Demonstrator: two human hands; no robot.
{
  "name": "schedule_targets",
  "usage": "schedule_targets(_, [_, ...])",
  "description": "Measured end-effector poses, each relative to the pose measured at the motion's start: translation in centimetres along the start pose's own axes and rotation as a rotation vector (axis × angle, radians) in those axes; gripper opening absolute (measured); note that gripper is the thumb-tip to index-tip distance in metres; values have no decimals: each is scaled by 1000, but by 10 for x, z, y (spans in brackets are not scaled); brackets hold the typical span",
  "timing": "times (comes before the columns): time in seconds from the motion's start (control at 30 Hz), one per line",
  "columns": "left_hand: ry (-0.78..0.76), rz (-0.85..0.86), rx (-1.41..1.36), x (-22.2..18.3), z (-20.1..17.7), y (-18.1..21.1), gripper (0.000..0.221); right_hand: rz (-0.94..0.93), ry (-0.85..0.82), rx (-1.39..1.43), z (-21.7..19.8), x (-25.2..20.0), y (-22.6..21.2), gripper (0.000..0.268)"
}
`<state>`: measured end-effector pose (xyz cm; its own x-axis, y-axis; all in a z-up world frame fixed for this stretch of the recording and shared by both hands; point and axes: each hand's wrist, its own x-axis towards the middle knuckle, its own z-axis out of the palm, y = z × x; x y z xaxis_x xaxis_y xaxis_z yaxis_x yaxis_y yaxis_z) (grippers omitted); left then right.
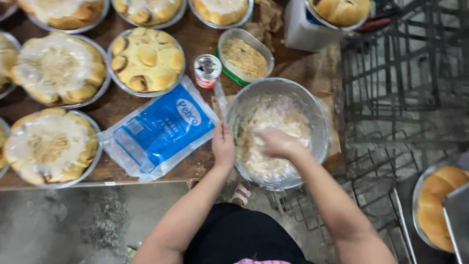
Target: The person prepares a dough mixture in a metal bowl by adding liquid from a pouch, seasoning from a small can, and mixing the ingredients by hand while wearing a glove.
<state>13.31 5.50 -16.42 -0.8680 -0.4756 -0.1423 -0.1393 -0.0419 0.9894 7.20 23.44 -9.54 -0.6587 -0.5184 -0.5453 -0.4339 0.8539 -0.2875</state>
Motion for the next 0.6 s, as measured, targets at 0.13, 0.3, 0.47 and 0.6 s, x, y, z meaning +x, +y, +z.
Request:
schedule_targets(0.13, [-46, 57, 3, -1, -4, 11, 40, -79, 224, -6, 12, 14, -42, 64])
schedule_targets(0.3, [-30, 36, 124, -2, -7, 24, 37, -9, 468, -242, 37, 14, -49, 24])
schedule_targets(0.47, [-41, 94, 53, -10, -11, 26, 36, -2, 435, 174, 34, 1, -20, 33])
schedule_targets(0.6, [-29, 112, 23, -10, -8, 22, 35, 238, 511, 157, 41, 17, 17, 24])
